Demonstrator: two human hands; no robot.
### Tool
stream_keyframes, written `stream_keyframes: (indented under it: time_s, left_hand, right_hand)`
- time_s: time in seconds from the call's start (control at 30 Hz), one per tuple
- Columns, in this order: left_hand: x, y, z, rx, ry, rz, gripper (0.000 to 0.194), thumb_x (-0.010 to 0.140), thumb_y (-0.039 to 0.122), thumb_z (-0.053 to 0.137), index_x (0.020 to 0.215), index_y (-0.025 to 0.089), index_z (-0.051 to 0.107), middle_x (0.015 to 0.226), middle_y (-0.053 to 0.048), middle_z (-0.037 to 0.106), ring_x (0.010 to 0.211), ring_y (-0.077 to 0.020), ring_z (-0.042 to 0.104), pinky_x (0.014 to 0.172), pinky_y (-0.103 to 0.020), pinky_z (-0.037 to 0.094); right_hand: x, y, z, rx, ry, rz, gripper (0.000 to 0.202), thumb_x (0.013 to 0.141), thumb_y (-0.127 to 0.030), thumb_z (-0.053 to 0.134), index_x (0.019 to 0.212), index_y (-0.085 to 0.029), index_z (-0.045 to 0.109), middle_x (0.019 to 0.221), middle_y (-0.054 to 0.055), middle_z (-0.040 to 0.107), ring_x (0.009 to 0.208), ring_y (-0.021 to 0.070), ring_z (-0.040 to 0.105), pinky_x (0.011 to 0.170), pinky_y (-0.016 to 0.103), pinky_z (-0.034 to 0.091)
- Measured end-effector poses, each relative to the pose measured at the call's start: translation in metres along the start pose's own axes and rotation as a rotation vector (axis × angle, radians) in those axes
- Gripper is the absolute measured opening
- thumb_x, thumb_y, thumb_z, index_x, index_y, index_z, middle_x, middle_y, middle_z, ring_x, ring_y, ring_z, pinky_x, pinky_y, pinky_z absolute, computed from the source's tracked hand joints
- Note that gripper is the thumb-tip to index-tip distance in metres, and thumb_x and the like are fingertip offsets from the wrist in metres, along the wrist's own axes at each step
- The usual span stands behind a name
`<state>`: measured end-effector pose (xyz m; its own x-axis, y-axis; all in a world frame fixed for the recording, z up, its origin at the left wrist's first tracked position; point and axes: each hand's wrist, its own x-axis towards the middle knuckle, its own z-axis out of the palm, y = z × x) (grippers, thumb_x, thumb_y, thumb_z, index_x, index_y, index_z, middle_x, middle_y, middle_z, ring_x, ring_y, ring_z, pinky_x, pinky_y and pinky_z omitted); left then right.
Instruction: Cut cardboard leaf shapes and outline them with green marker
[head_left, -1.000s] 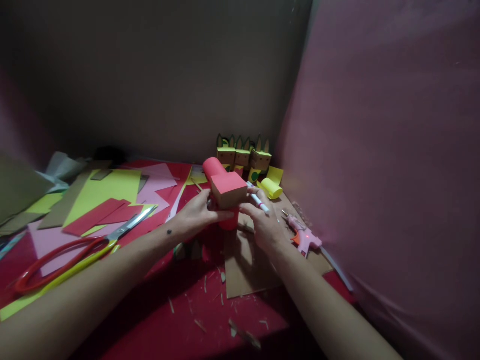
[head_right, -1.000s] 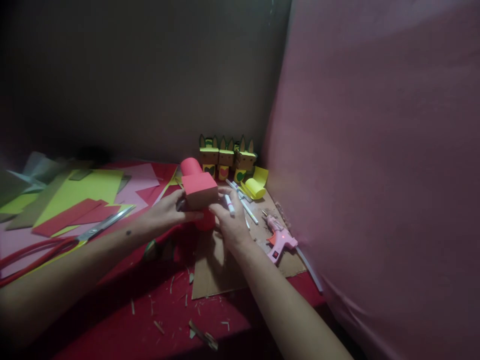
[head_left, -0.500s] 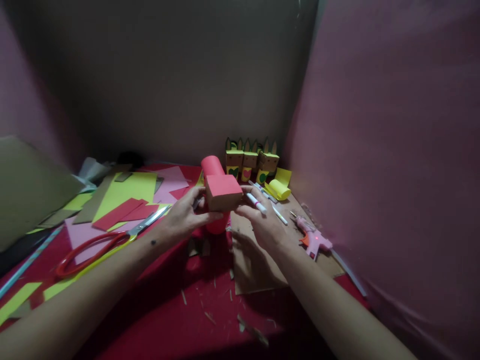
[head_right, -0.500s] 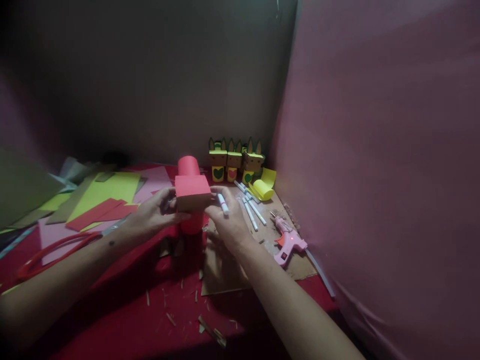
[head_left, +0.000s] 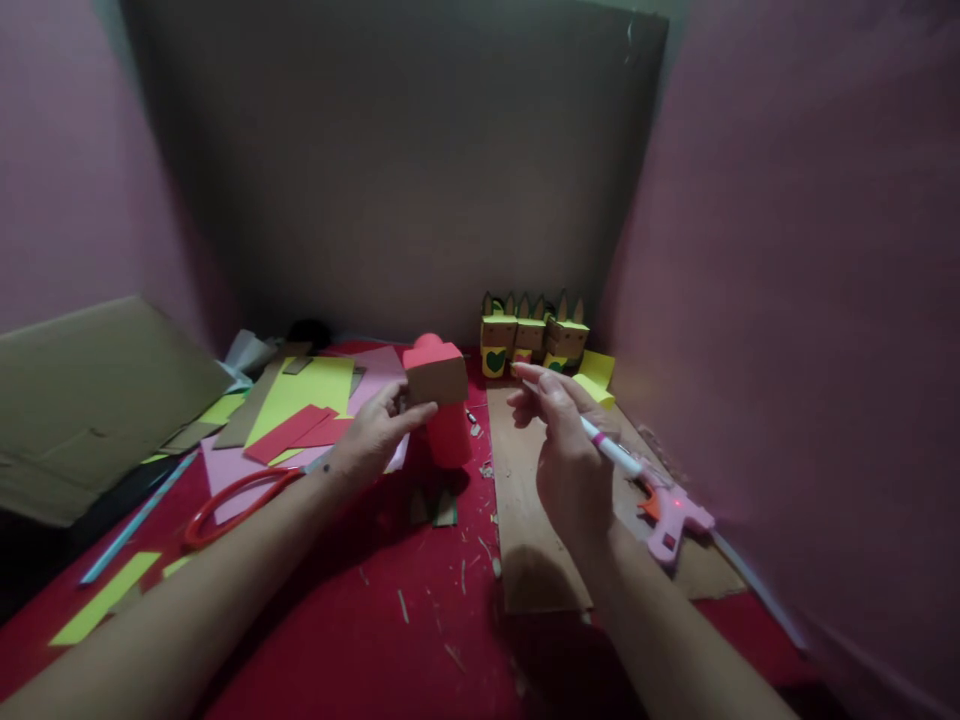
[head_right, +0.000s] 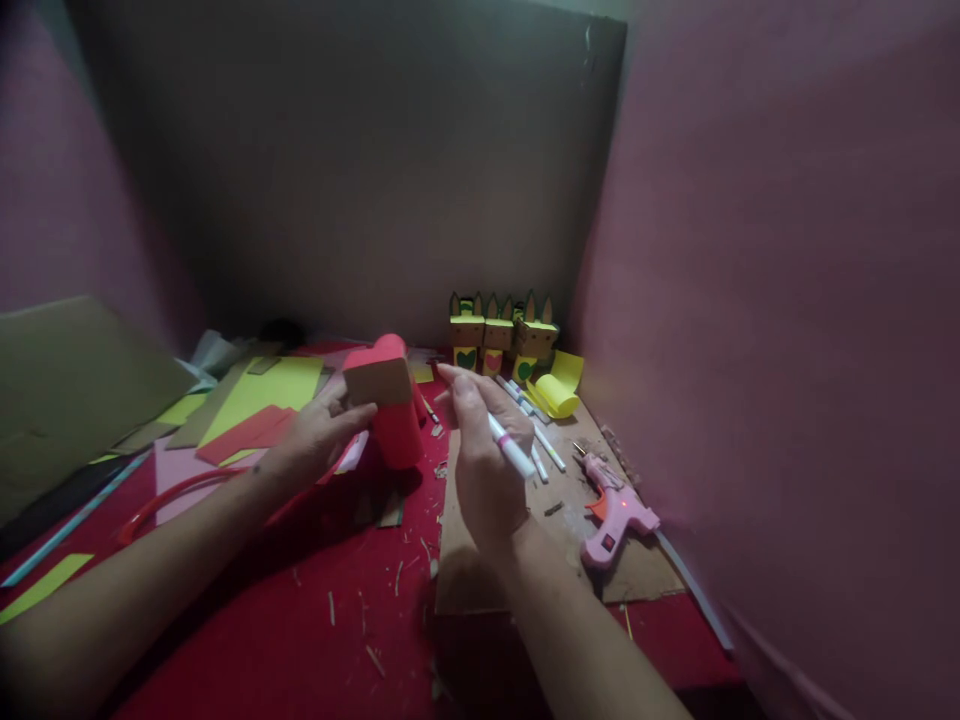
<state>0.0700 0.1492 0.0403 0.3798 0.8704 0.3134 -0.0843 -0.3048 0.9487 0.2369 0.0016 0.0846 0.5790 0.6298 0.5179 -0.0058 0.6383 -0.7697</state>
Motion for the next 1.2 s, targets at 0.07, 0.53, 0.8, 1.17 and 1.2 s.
stream_keyframes:
  time_s: [0.07,0.53,0.8,1.17,1.2]
  left_hand:
    - [-0.003,-0.002,0.004,0.012,-0.01,-0.023,0.073,0.069,0.058,0.092,0.123,0.018,0.067,0.124,-0.016,0.081,0.123,-0.0373,0.073,0.107,-0.052,0.057]
    - [-0.021,0.015,0.014,0.125,-0.073,-0.04,0.073,0.066,0.063,0.092,0.12,0.02,0.067,0.117,-0.012,0.082,0.117,-0.0383,0.072,0.101,-0.051,0.056]
    - [-0.025,0.019,0.014,0.126,-0.075,-0.023,0.07,0.07,0.061,0.089,0.122,0.019,0.068,0.12,-0.011,0.082,0.116,-0.036,0.073,0.1,-0.048,0.057]
    - [-0.026,0.018,0.015,0.14,-0.066,-0.037,0.072,0.067,0.062,0.089,0.123,0.02,0.069,0.119,-0.01,0.083,0.115,-0.0368,0.073,0.099,-0.048,0.057]
    - [-0.026,0.018,0.015,0.142,-0.066,-0.039,0.072,0.067,0.062,0.089,0.123,0.02,0.069,0.119,-0.01,0.083,0.116,-0.037,0.073,0.099,-0.048,0.057]
  right_hand:
    - [-0.01,0.004,0.004,0.043,-0.029,-0.015,0.015,0.093,-0.031,0.073,0.103,-0.03,0.084,0.081,0.0,0.077,0.075,0.0201,0.069,0.07,0.038,0.057]
    - [-0.03,0.028,0.01,-0.177,-0.18,-0.103,0.007,0.09,-0.023,0.077,0.091,-0.029,0.074,0.079,-0.003,0.069,0.065,0.0168,0.062,0.062,0.033,0.052]
    - [-0.027,0.036,0.014,-0.226,-0.191,-0.173,0.01,0.091,-0.026,0.074,0.094,-0.031,0.066,0.078,-0.004,0.066,0.063,0.0169,0.059,0.062,0.035,0.053]
    - [-0.026,0.043,0.013,-0.353,-0.187,-0.307,0.011,0.094,-0.025,0.074,0.096,-0.033,0.066,0.09,0.0,0.073,0.085,0.0223,0.071,0.082,0.042,0.061]
    - [-0.026,0.044,0.013,-0.362,-0.186,-0.324,0.011,0.094,-0.025,0.073,0.096,-0.032,0.066,0.09,0.0,0.073,0.085,0.0226,0.071,0.082,0.042,0.061]
